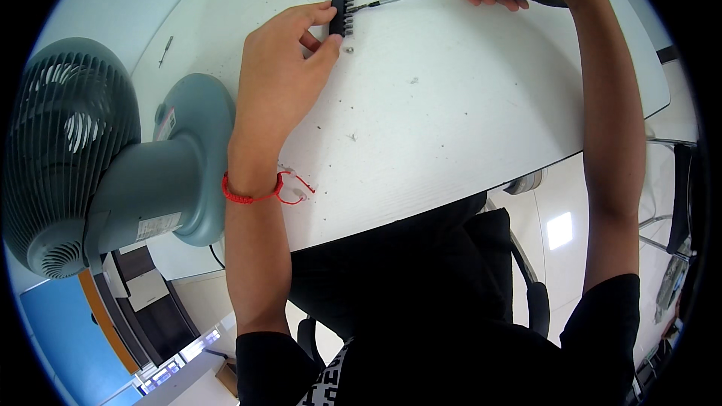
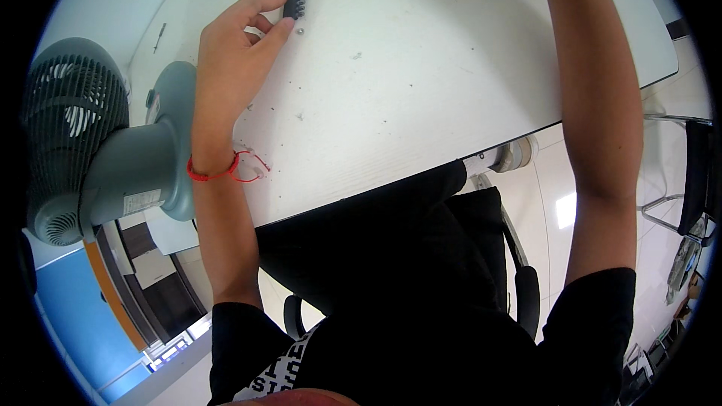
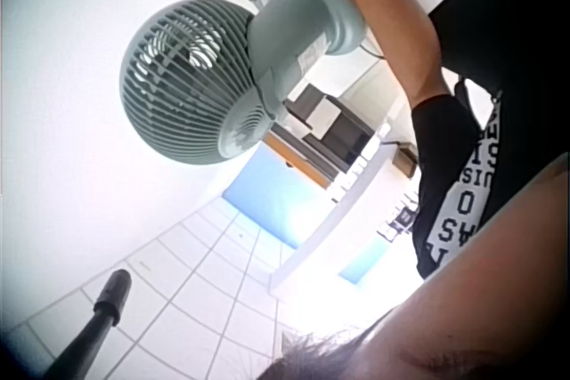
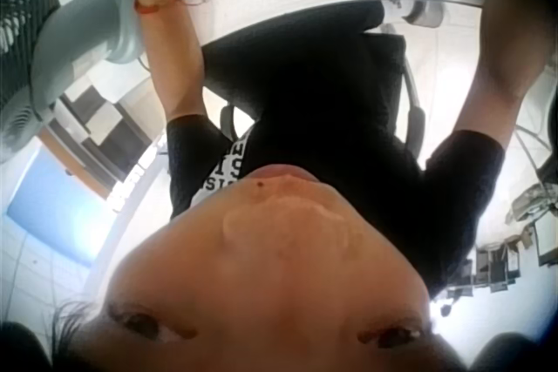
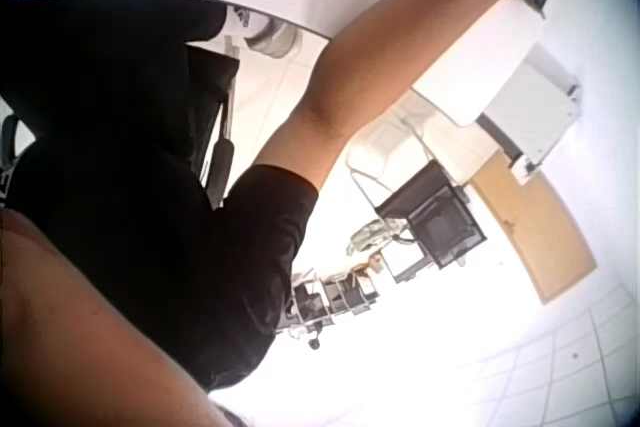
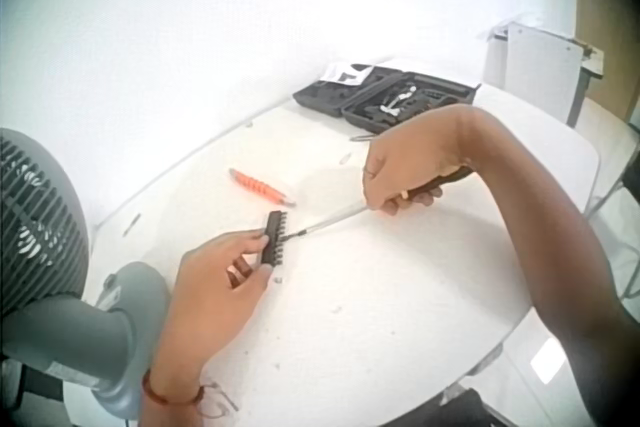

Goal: The person sits at a desk and uses a small brush and a screwdriver to clean a black plastic fan blade. They wipe the blade with a white cloth and handle a smartphone briefly before returning to cleaning the fan blade.

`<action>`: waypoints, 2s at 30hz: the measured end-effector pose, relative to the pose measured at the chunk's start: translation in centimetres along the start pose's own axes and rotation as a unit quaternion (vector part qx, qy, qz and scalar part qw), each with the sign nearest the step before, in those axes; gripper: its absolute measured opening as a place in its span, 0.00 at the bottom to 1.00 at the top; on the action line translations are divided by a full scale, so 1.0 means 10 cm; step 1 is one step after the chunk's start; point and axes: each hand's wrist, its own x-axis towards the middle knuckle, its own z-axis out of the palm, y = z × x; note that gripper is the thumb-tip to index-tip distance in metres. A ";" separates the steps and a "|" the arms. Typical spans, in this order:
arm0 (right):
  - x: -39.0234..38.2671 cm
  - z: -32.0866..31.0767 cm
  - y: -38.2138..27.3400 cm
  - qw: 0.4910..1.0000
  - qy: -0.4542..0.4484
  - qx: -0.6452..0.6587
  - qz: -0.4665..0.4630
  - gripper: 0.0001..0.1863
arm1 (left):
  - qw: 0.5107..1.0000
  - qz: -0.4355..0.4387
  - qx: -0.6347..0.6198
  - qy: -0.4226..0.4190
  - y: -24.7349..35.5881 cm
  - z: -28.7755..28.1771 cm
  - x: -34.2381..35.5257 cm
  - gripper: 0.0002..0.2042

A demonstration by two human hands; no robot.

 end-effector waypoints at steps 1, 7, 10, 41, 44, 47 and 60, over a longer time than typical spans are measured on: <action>-0.01 0.00 -0.02 1.000 0.002 -0.004 0.004 0.13 | 1.000 0.005 0.000 0.002 -0.01 0.00 0.00 0.16; -0.09 0.04 -0.16 0.999 0.024 -0.035 0.030 0.13 | 1.000 0.001 -0.003 -0.004 0.03 -0.01 0.00 0.15; -0.07 0.05 -0.16 0.998 0.024 -0.037 0.039 0.13 | 1.000 0.007 -0.014 -0.003 0.05 -0.02 0.01 0.14; 0.04 0.04 -0.04 0.998 0.001 -0.048 0.031 0.11 | 0.998 -0.012 -0.066 -0.012 -0.08 0.03 0.03 0.16; 0.00 0.03 -0.04 0.999 -0.013 -0.027 0.011 0.11 | 0.997 -0.025 -0.075 -0.010 -0.06 0.02 0.03 0.15; -0.01 0.03 -0.08 0.999 -0.026 -0.028 -0.004 0.11 | 0.995 0.005 -0.094 -0.017 -0.07 0.03 0.04 0.15; 0.03 0.02 -0.03 0.999 -0.030 -0.036 -0.017 0.13 | 0.990 -0.010 -0.131 -0.041 -0.02 0.05 0.04 0.17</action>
